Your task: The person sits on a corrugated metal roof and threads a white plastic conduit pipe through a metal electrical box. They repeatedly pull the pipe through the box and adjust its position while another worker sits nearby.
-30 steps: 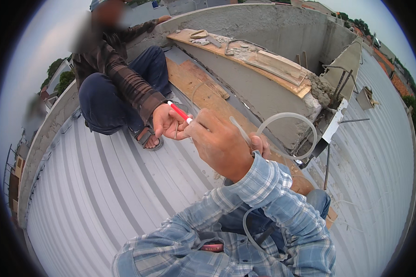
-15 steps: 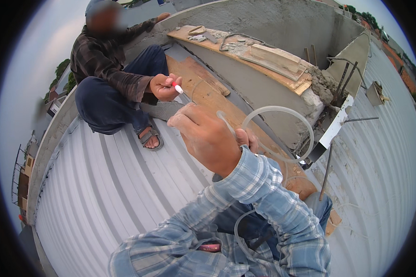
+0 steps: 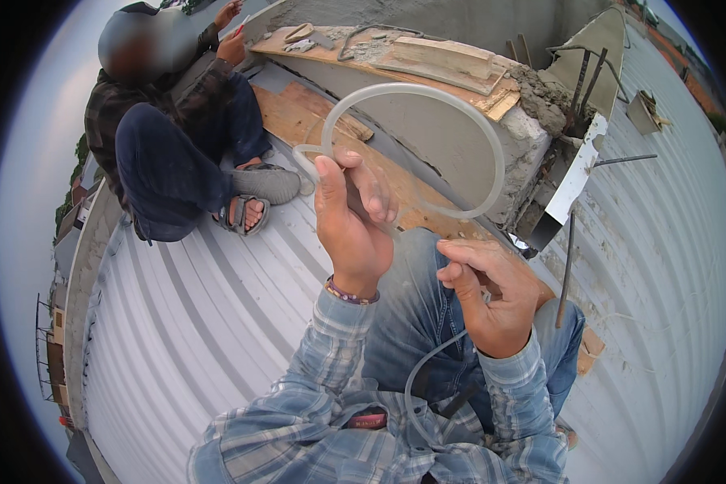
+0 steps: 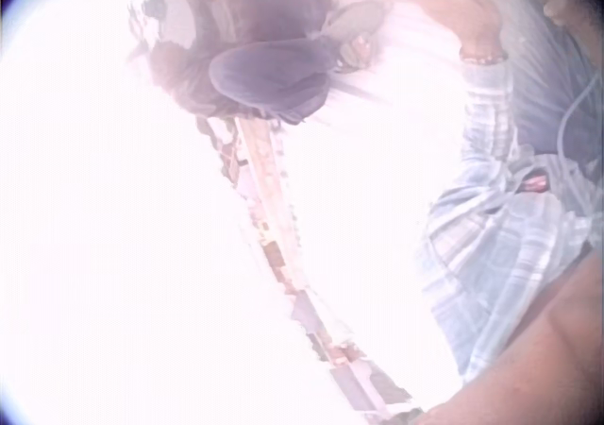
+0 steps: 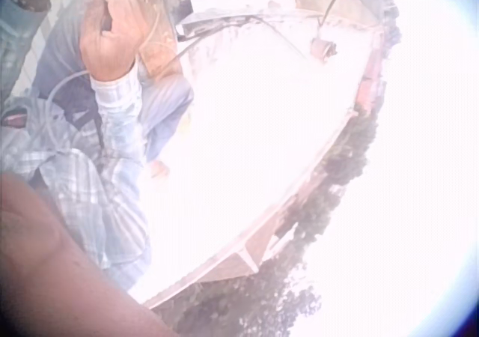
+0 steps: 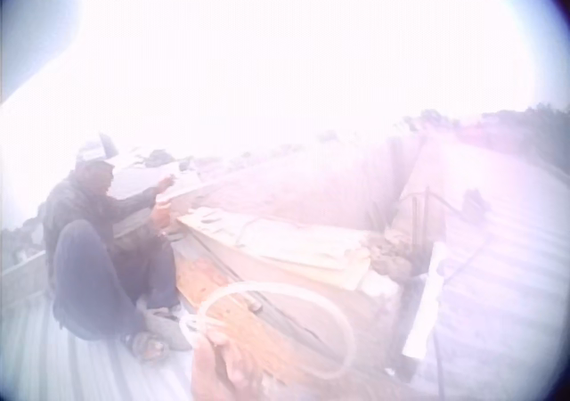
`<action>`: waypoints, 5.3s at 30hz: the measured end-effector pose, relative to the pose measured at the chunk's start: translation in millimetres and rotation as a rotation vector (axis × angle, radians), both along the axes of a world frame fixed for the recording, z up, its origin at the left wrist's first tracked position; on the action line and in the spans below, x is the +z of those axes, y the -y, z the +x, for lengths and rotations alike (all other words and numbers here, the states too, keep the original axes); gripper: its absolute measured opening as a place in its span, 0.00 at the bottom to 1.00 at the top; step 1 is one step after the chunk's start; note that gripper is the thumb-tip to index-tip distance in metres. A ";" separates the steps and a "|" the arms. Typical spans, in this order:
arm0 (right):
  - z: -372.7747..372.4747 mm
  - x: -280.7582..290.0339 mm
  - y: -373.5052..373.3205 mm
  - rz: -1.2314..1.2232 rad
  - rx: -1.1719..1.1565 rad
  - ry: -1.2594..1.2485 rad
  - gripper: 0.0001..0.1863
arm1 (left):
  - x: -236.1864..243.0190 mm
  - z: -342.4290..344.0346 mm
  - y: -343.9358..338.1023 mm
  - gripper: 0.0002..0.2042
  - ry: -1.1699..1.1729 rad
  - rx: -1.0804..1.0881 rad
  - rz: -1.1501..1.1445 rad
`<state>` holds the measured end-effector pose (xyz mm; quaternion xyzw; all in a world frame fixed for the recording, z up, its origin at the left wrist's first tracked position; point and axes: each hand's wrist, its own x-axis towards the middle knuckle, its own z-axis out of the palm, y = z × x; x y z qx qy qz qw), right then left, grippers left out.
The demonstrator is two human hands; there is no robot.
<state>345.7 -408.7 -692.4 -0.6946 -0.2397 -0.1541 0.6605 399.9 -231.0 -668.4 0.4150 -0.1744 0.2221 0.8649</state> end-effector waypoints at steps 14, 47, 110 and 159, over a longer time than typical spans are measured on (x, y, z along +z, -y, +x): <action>18.1 -4.2 -24.9 0.044 -0.066 0.032 0.13 | -12.6 -14.7 20.5 0.23 -0.085 0.134 0.323; 44.6 35.4 -34.2 0.329 0.662 -0.360 0.24 | -63.4 -45.7 -32.5 0.21 0.207 0.086 1.353; -32.5 -39.3 24.0 -0.333 0.199 0.083 0.31 | -137.1 9.7 -11.0 0.20 0.094 0.222 1.118; 99.5 -375.9 305.2 -0.004 -0.638 -0.727 0.18 | -176.5 61.0 -3.2 0.13 -0.013 0.403 1.218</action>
